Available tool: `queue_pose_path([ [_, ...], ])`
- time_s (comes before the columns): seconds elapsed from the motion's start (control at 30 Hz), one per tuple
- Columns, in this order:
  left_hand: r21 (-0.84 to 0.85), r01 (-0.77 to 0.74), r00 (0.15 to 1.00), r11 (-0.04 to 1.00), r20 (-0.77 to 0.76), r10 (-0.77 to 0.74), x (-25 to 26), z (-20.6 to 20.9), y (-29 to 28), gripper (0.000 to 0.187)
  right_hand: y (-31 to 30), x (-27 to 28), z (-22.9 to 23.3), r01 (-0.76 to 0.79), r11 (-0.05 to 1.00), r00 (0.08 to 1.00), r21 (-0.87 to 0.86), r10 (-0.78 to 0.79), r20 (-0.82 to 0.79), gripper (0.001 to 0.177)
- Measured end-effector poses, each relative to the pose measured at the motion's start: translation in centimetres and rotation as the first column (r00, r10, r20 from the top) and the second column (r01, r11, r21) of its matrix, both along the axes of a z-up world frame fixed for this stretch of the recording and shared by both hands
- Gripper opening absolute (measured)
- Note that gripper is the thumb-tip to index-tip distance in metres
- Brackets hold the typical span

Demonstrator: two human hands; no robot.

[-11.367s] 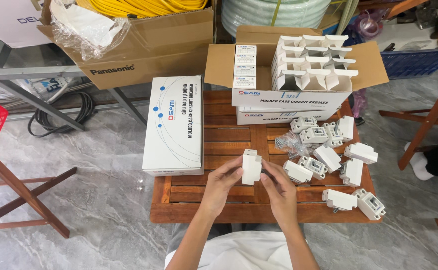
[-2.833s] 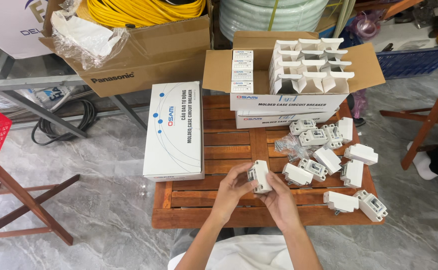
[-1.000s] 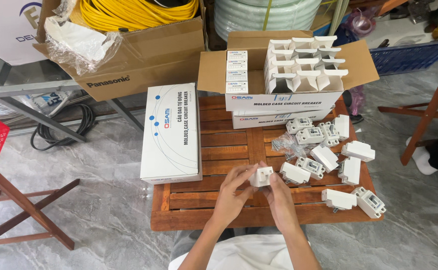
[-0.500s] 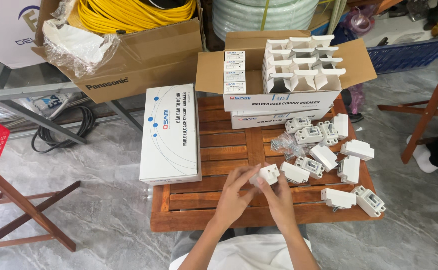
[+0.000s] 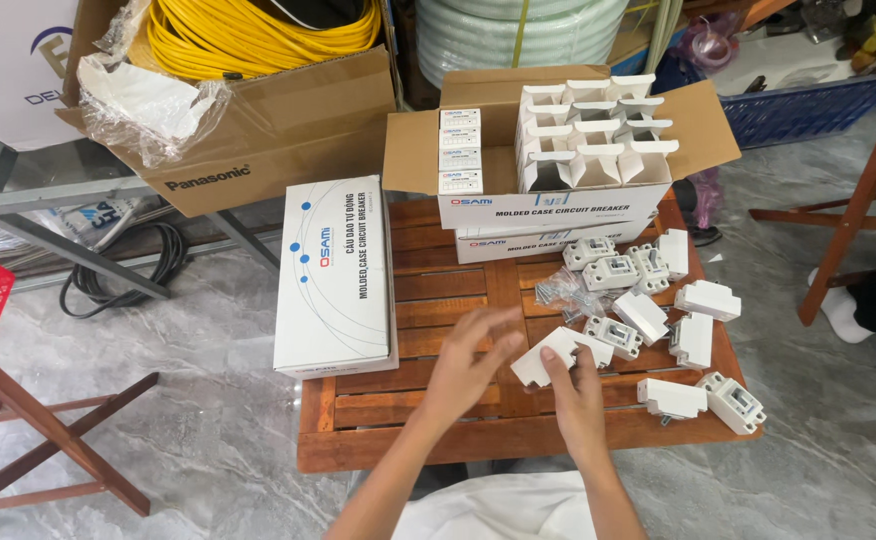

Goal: The person picks up white molded case circuit breakers from a wooden table, rotates them to view different sides, and places them back down. The person repeats this process with several breakers.

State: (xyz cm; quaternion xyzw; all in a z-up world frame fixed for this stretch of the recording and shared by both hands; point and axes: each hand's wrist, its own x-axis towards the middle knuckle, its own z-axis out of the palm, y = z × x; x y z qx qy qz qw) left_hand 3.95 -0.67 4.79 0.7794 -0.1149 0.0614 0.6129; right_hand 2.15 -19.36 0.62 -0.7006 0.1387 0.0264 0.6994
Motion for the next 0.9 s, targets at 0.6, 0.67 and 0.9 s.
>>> queue_pose_path([
  [0.6,0.267,-0.116,0.98,0.957,-0.127,0.155,32.6,8.2,-1.0,0.066,-5.4,-0.6,1.1,0.028,0.933,0.998,-0.36,-0.008,0.056,0.054],
  [0.67,0.301,-0.076,0.981,0.95,-0.15,0.126,33.5,8.4,-1.6,0.073,-5.8,-0.8,1.2,0.075,0.881,0.974,-0.467,0.035,0.222,0.057],
  [0.9,0.459,-0.129,0.966,0.879,-0.141,0.215,37.3,5.2,-3.4,0.073,-5.7,-1.6,2.6,0.196,0.808,0.908,-0.555,0.064,0.414,0.055],
])
